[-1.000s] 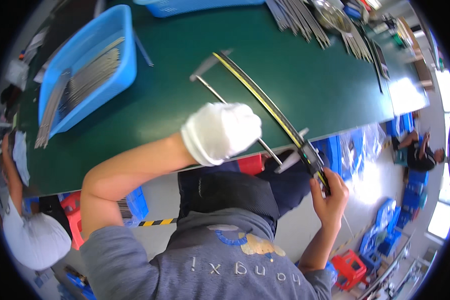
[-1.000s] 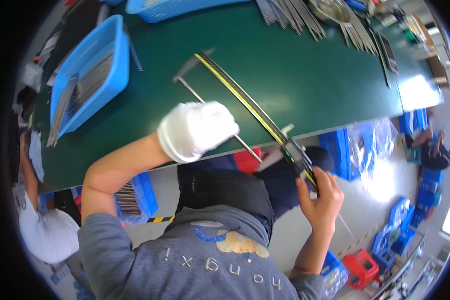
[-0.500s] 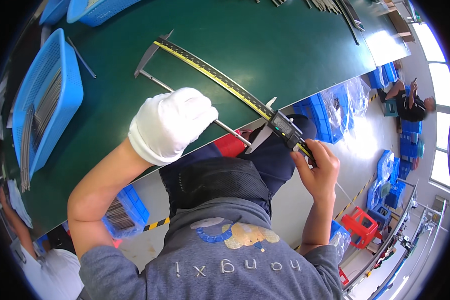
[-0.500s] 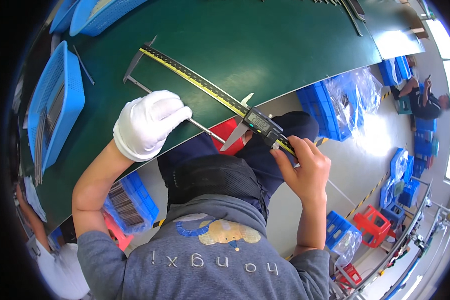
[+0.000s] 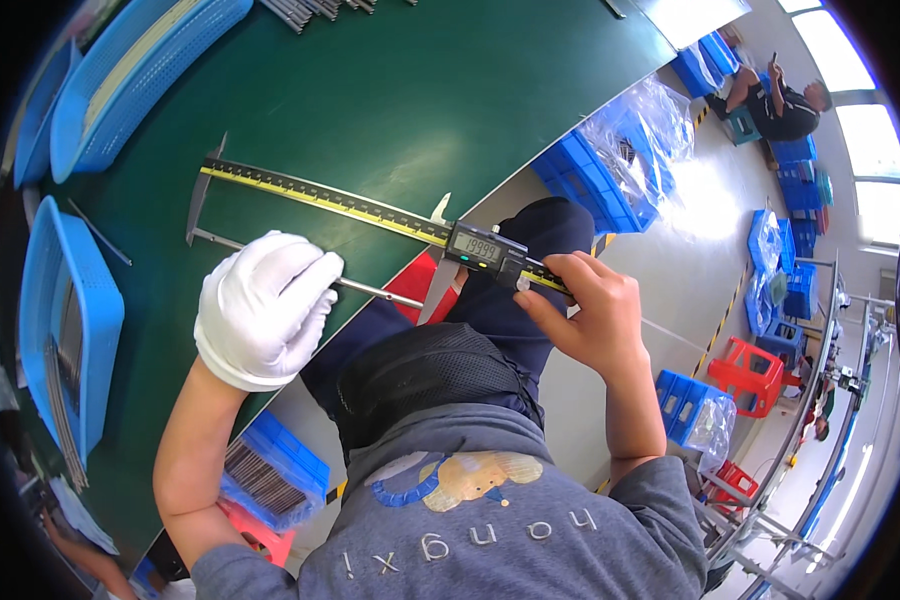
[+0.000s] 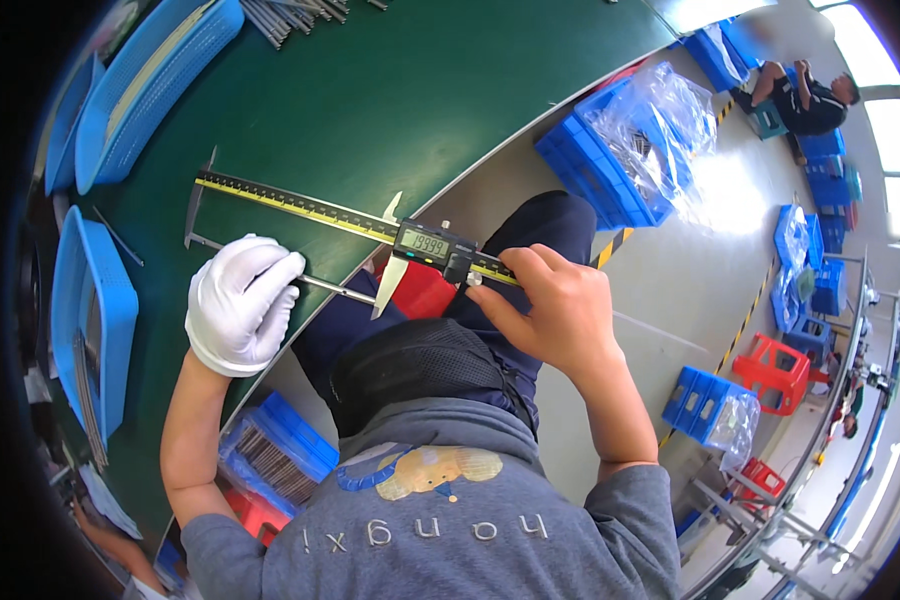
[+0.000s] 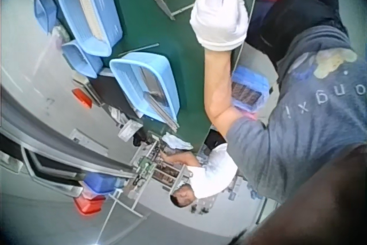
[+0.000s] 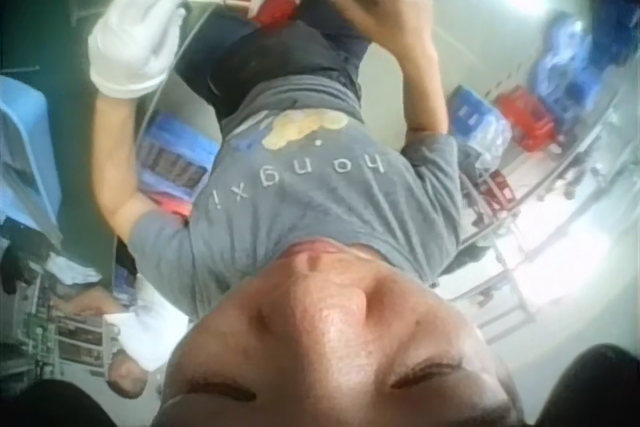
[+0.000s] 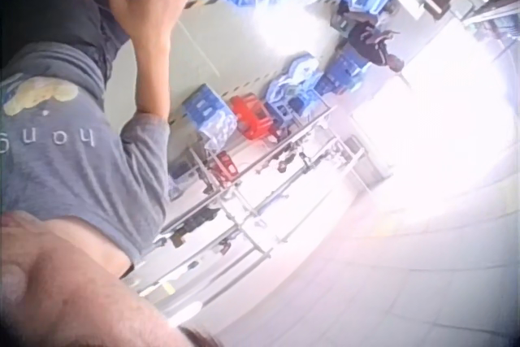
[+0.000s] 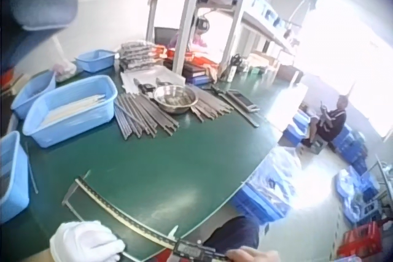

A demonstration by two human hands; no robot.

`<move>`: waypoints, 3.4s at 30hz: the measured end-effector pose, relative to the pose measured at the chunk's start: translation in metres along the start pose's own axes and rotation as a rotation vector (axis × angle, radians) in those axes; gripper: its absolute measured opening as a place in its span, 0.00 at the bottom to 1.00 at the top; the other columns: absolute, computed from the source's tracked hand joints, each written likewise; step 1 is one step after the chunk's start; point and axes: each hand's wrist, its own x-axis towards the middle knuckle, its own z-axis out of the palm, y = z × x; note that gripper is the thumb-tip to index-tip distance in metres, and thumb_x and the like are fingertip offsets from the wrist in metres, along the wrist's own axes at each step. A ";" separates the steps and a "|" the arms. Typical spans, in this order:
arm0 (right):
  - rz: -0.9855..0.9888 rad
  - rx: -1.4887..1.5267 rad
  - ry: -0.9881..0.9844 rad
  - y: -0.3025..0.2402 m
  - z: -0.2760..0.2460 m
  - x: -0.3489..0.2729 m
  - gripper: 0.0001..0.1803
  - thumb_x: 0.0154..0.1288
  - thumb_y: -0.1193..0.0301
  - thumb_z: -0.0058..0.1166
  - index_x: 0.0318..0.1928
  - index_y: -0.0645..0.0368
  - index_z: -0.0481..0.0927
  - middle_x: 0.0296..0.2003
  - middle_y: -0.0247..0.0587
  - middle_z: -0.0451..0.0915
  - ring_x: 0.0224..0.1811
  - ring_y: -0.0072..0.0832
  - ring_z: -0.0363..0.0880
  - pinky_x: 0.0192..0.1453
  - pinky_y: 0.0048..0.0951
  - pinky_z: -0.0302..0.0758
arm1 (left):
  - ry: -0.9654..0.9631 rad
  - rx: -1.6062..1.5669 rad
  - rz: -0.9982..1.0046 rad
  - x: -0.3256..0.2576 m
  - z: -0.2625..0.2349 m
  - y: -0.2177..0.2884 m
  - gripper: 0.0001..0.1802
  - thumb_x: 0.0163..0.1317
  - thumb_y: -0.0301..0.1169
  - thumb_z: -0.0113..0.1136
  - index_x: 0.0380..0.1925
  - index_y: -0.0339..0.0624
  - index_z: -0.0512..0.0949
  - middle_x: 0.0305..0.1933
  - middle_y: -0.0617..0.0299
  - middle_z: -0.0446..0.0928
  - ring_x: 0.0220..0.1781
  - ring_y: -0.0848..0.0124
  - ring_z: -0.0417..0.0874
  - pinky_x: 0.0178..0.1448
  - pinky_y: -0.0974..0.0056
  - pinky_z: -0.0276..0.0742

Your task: Using a digital caliper to measure the length of several thin metal rods at a factory workbench.

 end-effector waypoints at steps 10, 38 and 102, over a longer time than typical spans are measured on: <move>0.007 -0.032 -0.035 -0.005 -0.003 0.001 0.20 0.49 0.54 0.65 0.35 0.55 0.79 0.23 0.35 0.75 0.22 0.35 0.77 0.24 0.33 0.70 | 0.016 -0.001 0.011 0.000 0.000 0.000 0.17 0.37 0.22 0.65 0.33 0.41 0.80 0.33 0.60 0.75 0.32 0.60 0.79 0.31 0.60 0.76; 0.025 -0.033 0.020 -0.002 -0.004 0.004 0.17 0.46 0.62 0.69 0.30 0.60 0.78 0.20 0.41 0.74 0.18 0.33 0.73 0.23 0.30 0.68 | 0.200 0.557 0.127 0.099 -0.058 -0.057 0.19 0.48 0.25 0.57 0.44 0.49 0.78 0.25 0.64 0.70 0.27 0.64 0.76 0.26 0.61 0.72; 0.043 0.025 -0.009 -0.005 -0.005 0.012 0.13 0.51 0.69 0.64 0.35 0.62 0.77 0.22 0.39 0.70 0.16 0.28 0.67 0.21 0.28 0.62 | 0.157 -0.063 -0.078 -0.009 0.019 -0.014 0.12 0.41 0.22 0.61 0.30 0.45 0.78 0.30 0.64 0.73 0.31 0.64 0.76 0.27 0.61 0.73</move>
